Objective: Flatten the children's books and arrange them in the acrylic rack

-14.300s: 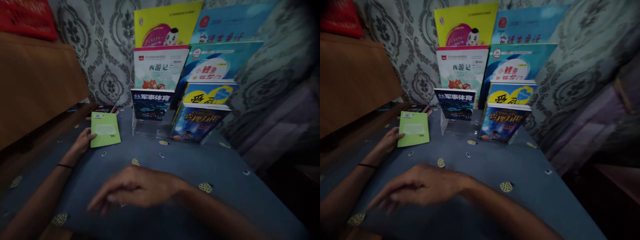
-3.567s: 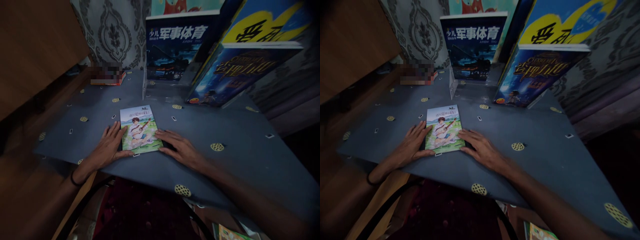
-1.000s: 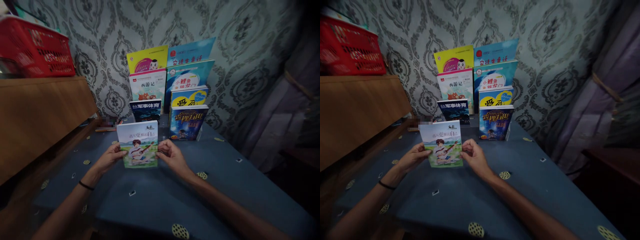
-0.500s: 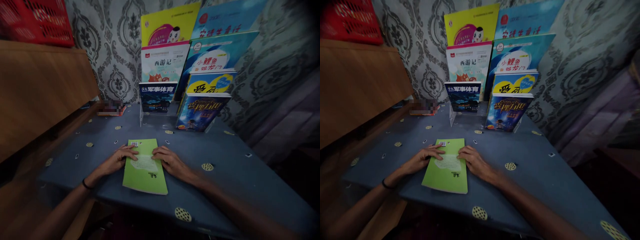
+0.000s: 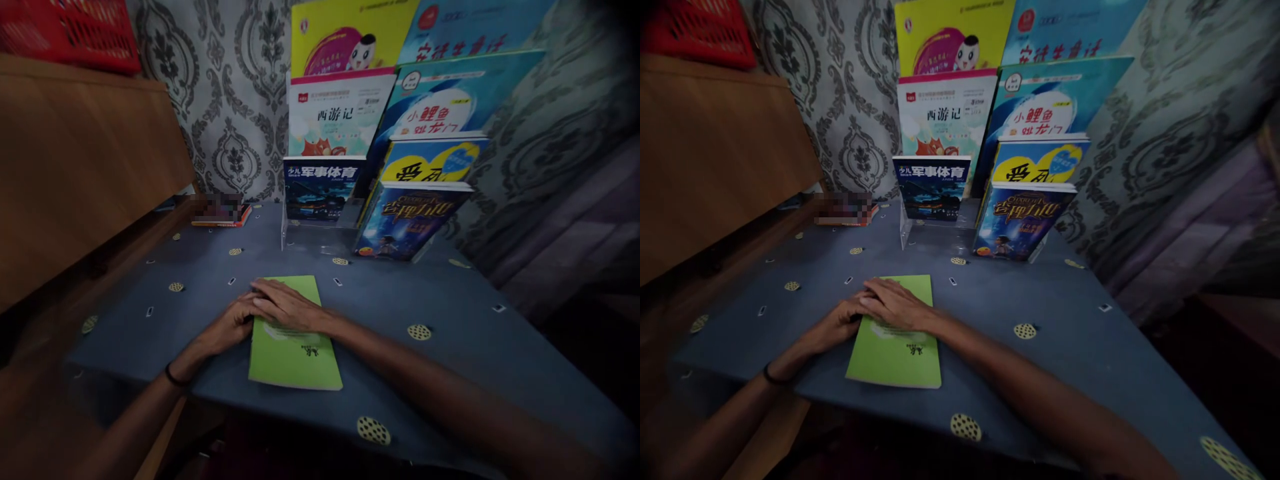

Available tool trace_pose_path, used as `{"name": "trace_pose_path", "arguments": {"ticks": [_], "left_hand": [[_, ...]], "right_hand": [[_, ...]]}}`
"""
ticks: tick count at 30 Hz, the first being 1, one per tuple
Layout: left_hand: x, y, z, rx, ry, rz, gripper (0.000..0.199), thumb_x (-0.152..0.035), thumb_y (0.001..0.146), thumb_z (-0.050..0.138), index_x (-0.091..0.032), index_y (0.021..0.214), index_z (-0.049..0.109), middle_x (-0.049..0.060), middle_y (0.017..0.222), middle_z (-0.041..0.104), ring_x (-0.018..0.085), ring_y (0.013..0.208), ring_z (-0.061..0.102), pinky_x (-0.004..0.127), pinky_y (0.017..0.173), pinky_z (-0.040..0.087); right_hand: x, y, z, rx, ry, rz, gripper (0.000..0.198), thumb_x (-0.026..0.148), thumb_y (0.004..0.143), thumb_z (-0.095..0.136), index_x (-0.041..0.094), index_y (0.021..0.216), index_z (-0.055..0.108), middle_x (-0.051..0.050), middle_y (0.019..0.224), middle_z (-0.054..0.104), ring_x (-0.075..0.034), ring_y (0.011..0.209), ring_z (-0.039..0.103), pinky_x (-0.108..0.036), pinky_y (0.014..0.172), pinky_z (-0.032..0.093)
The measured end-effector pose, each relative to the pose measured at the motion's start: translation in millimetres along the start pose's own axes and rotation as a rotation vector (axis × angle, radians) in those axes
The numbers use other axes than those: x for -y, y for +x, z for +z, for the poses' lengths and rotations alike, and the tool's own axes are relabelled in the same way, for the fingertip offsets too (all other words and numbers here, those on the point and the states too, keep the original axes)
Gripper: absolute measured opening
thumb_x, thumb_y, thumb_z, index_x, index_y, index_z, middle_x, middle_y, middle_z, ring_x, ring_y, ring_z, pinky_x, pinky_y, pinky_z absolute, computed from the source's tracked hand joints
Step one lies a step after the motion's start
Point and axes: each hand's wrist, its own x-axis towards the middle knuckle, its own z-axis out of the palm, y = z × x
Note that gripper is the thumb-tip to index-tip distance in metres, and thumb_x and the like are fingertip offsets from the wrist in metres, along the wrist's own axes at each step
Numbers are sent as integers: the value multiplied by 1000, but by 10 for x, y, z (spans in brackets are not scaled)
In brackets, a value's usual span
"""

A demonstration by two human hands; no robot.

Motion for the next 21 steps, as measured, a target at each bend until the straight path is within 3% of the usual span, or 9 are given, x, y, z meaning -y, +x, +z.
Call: {"name": "trace_pose_path", "arguments": {"ticks": [4,8,13,17,21], "left_hand": [[45,-19,-16,17,44,-36,32,-8,89,58,-27,105,79,5,124,73,23,127,59,42,116,36],[107,-38,-29,40,31,-22,33,-8,91,59,-29,108,77,5,128,72,24,138,52,50,120,29],[180,-61,-25,33,-3,12,36,-6,91,56,-29,111,76,5,131,71,24,138,52,53,119,31],[176,-66,-40,39,-11,-6,36,-4,89,59,-28,110,76,6,131,70,24,139,51,54,119,33],[145,-63,-60,54,-16,-13,35,-4,90,59,-27,111,76,5,132,70,23,141,49,53,118,34]], "right_hand": [[-79,-23,-48,8,-5,67,67,60,104,28,16,151,45,-16,155,48,-29,147,41,-49,121,33],[-229,-278,-158,-26,-18,140,74,66,102,24,16,154,41,-15,161,40,-28,151,32,-49,123,30],[-505,-611,-308,-104,-65,211,70,64,102,22,23,155,41,-10,160,43,-28,150,35,-55,123,29],[-634,-702,-363,-130,-61,186,62,62,103,22,31,152,46,-5,157,47,-29,149,38,-61,122,27],[-581,-798,-351,-104,-32,156,61,62,103,24,30,149,49,-5,154,51,-29,150,36,-61,124,25]]}}
